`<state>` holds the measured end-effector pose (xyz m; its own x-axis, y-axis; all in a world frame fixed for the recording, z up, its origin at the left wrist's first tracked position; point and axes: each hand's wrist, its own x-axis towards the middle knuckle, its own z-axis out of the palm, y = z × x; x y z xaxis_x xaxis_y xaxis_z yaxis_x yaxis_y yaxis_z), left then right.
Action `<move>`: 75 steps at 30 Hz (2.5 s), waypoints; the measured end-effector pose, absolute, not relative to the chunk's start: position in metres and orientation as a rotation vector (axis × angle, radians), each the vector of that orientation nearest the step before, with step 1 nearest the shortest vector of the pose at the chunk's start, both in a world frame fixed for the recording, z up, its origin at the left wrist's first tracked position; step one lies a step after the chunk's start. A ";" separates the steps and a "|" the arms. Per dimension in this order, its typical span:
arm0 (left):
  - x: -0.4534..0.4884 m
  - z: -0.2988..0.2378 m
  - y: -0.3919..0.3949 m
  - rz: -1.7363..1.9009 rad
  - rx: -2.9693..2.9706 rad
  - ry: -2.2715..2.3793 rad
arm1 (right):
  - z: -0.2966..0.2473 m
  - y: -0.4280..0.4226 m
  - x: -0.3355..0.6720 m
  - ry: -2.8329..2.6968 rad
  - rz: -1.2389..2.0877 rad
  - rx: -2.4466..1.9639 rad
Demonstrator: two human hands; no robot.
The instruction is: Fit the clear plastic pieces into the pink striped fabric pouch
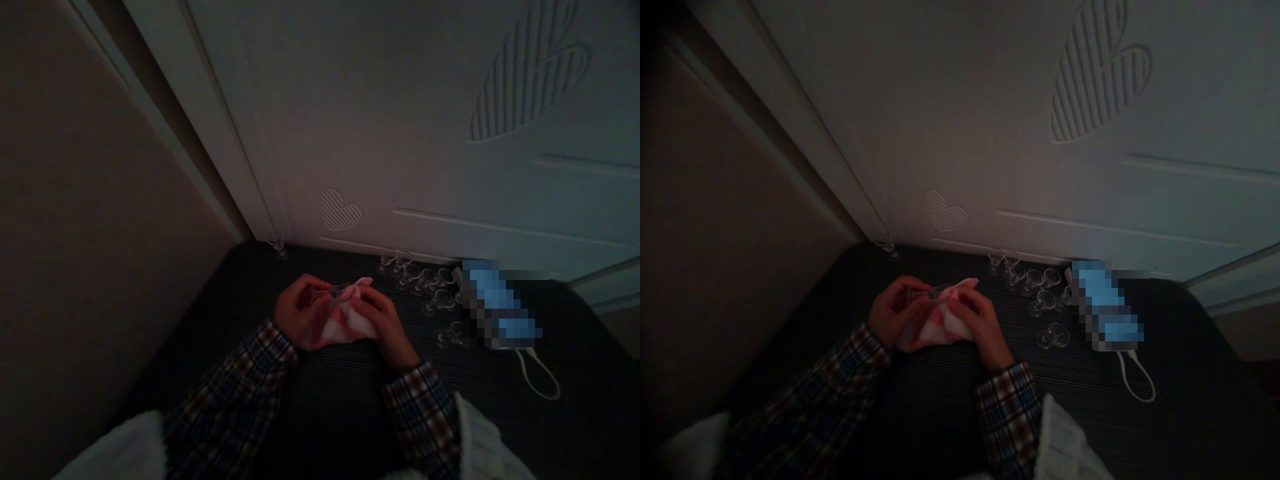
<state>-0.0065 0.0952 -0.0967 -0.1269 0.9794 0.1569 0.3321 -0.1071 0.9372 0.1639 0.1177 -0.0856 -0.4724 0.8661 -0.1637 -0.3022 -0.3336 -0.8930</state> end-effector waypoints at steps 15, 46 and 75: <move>-0.004 -0.092 0.096 1.267 1.354 1.483 | -0.092 0.119 0.163 -1.022 1.711 -0.947; -0.003 -0.088 0.092 1.148 1.575 1.517 | -0.095 0.123 0.164 -1.241 1.561 -1.055; -0.003 -0.090 0.092 1.218 1.460 1.591 | -0.088 0.121 0.162 -1.638 1.116 -0.970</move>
